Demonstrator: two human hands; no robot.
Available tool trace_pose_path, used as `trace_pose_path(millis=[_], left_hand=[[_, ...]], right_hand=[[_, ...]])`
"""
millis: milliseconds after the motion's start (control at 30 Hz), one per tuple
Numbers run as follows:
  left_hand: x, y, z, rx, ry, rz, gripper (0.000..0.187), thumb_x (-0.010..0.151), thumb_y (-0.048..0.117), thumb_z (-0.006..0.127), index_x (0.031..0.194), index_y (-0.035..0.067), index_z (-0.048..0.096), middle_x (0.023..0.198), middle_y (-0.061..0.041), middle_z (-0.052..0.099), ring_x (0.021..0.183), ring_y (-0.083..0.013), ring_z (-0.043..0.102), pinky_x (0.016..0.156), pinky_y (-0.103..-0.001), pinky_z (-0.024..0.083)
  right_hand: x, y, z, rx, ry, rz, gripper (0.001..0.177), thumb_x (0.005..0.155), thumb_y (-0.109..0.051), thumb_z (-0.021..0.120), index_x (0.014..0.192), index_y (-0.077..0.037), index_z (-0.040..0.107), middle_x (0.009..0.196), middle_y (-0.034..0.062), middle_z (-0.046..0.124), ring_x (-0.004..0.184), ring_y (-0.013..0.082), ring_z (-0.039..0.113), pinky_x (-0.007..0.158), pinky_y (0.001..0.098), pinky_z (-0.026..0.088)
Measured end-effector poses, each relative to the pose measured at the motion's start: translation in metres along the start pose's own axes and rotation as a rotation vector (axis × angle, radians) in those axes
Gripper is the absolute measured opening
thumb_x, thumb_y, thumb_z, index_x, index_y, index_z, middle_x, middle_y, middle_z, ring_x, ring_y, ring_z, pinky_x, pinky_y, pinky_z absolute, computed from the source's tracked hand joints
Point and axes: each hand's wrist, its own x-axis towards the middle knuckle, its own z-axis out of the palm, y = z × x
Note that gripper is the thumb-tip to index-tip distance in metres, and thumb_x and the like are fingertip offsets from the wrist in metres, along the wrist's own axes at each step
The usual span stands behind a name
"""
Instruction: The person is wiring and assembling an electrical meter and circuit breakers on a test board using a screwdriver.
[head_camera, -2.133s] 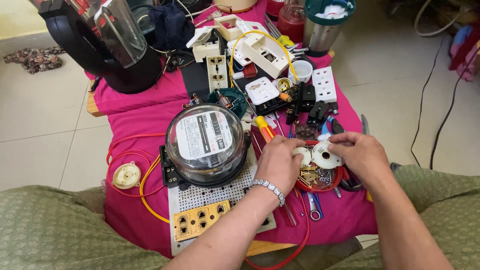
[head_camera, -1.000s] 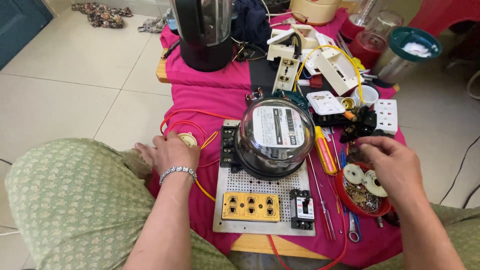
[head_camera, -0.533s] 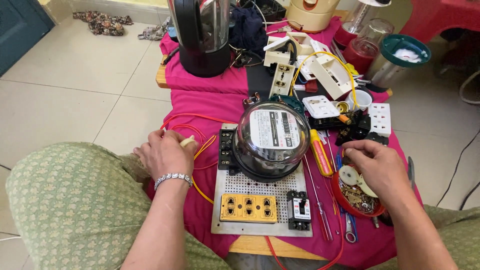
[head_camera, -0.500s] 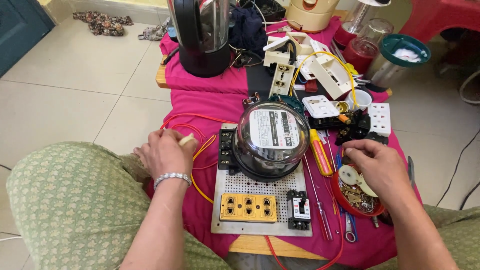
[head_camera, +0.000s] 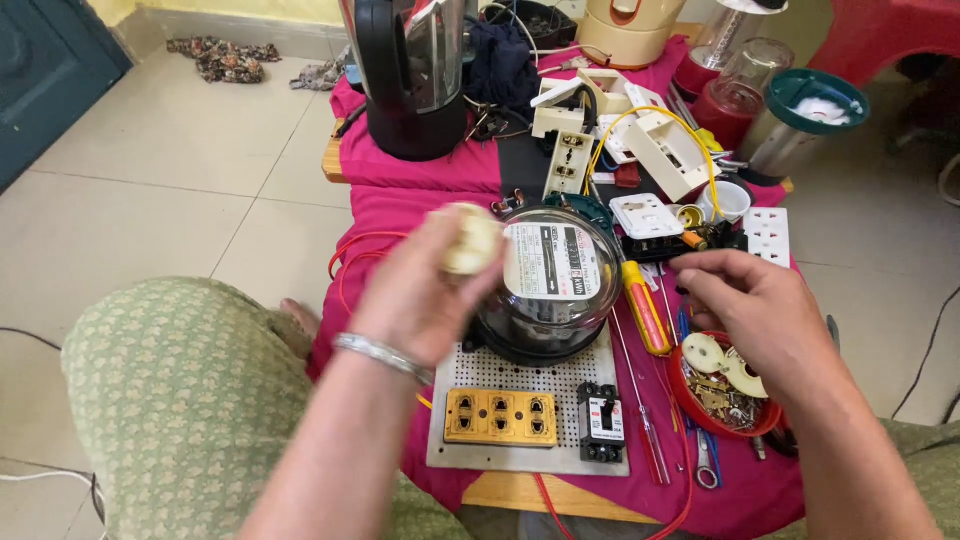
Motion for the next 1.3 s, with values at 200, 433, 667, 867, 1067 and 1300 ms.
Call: trace_pose_path(millis=[200, 433, 667, 867, 1067, 1300], left_hand=[[-0.014, -0.066, 0.044, -0.046, -0.278, -0.276, 0.048, 0.104, 0.034, 0.049, 0.132, -0.005, 0.056, 0.12, -0.023, 0.065, 0.106, -0.0303, 0.066, 0.094, -0.044, 0.058], [-0.006, -0.136, 0.068, -0.025, -0.368, -0.44, 0.04, 0.106, 0.039, 0.05, 0.129, 0.008, 0.062, 0.115, -0.012, 0.065, 0.102, -0.0218, 0.064, 0.095, -0.04, 0.053], [-0.007, -0.17, 0.088, 0.152, -0.423, -0.44, 0.054, 0.099, 0.045, 0.051, 0.14, 0.01, 0.055, 0.136, -0.012, 0.056, 0.111, -0.032, 0.059, 0.098, -0.041, 0.051], [-0.023, -0.133, 0.083, 0.551, -0.443, -0.263, 0.068, 0.089, 0.042, 0.052, 0.15, 0.012, 0.05, 0.153, -0.009, 0.054, 0.137, -0.0286, 0.053, 0.113, -0.04, 0.044], [-0.045, -0.091, 0.06, 0.885, -0.372, -0.176, 0.053, 0.091, 0.032, 0.054, 0.14, 0.018, 0.067, 0.129, 0.0, 0.072, 0.113, -0.0105, 0.065, 0.094, -0.027, 0.051], [-0.053, -0.073, 0.026, 0.792, -0.206, -0.266, 0.049, 0.092, 0.026, 0.058, 0.135, 0.012, 0.075, 0.118, -0.004, 0.075, 0.111, -0.0114, 0.066, 0.1, -0.029, 0.052]], right_hand=[[0.012, 0.011, -0.018, 0.27, -0.123, 0.003, 0.028, 0.103, -0.013, 0.059, 0.117, 0.005, 0.074, 0.097, 0.0147, 0.07, 0.078, 0.0193, 0.056, 0.07, 0.0307, 0.047], [-0.002, 0.026, -0.044, 0.175, -0.226, 0.085, 0.036, 0.095, -0.009, 0.06, 0.121, 0.008, 0.076, 0.111, 0.0178, 0.077, 0.091, 0.0248, 0.062, 0.076, 0.0378, 0.05], [0.017, 0.081, -0.069, 0.474, -0.164, 0.196, 0.024, 0.093, -0.002, 0.061, 0.114, 0.008, 0.067, 0.106, 0.0235, 0.07, 0.094, 0.0297, 0.062, 0.084, 0.0392, 0.047], [0.027, 0.108, -0.099, 0.192, 0.012, 0.349, 0.028, 0.094, -0.003, 0.07, 0.119, 0.01, 0.07, 0.101, 0.0246, 0.071, 0.08, 0.0285, 0.061, 0.072, 0.0334, 0.049], [0.029, 0.138, -0.083, -0.068, -0.072, 0.491, 0.024, 0.087, 0.001, 0.083, 0.11, 0.009, 0.079, 0.084, 0.0233, 0.072, 0.064, 0.0268, 0.056, 0.059, 0.0345, 0.045], [0.039, 0.147, -0.069, -0.148, -0.137, 0.442, 0.026, 0.085, 0.003, 0.085, 0.108, 0.009, 0.077, 0.073, 0.023, 0.066, 0.058, 0.0274, 0.053, 0.052, 0.0363, 0.038]])
